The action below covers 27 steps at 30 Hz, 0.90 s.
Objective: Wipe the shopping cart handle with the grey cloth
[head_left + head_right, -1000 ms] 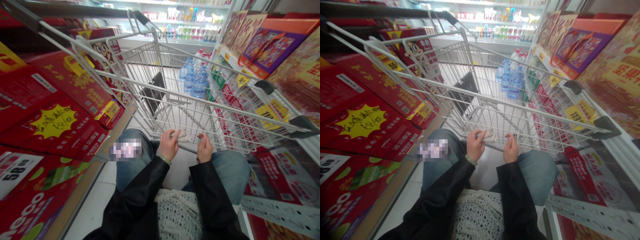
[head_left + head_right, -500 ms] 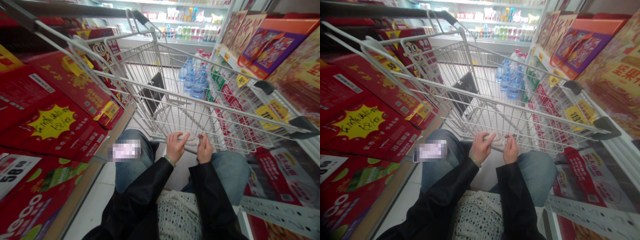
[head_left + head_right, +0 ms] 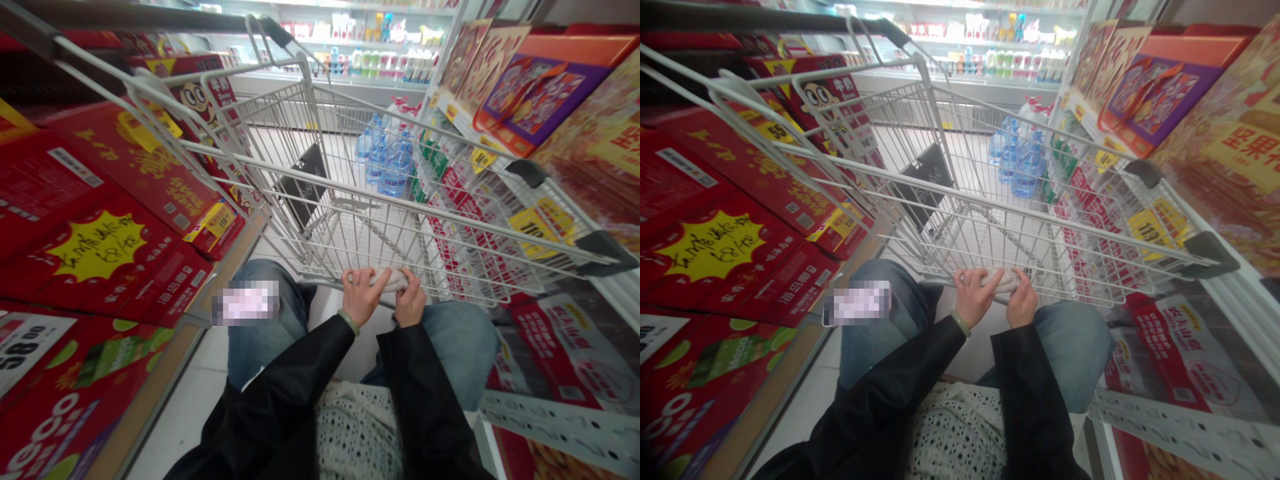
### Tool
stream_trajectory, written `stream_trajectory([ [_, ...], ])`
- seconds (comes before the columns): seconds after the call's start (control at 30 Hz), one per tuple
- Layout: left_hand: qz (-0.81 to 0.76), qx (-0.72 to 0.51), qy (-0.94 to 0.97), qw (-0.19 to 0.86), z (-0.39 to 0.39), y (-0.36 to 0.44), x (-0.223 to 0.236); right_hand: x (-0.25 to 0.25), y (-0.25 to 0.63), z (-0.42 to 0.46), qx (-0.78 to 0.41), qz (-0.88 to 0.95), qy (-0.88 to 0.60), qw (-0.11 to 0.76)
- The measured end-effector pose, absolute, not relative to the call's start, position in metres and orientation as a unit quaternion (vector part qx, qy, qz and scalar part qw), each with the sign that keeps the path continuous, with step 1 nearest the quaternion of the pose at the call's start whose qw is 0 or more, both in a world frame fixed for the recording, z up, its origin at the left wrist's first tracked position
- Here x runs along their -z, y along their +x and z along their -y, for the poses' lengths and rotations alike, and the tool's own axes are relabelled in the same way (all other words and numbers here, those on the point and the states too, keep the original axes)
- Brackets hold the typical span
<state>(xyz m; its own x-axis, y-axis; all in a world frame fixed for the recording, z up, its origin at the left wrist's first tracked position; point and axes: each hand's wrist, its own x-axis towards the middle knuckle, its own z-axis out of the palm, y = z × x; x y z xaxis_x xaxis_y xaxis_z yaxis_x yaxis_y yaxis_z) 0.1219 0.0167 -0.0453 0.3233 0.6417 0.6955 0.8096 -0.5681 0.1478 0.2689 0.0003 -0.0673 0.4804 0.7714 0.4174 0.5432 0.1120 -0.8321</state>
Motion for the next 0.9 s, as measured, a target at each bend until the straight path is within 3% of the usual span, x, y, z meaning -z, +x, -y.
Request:
stream_trajectory([
  [0.13, 0.448, 0.328, -0.827, 0.085, -0.015, 0.121, 0.055, 0.064, 0.269, -0.001, -0.1, 0.504, -0.646, 0.565],
  [0.37, 0.451, 0.383, -0.8, 0.102, -0.017, 0.116, 0.025, 0.065, 0.269, 0.0, -0.103, 0.492, -0.662, 0.556],
  [0.63, 0.467, 0.305, -0.829, 0.035, -0.011, 0.118, 0.048, 0.065, 0.267, -0.002, -0.107, 0.501, -0.637, 0.576],
  [0.9, 0.454, 0.401, -0.791, 0.084, -0.015, 0.111, 0.008, 0.071, 0.27, -0.001, -0.103, 0.49, -0.661, 0.56],
])
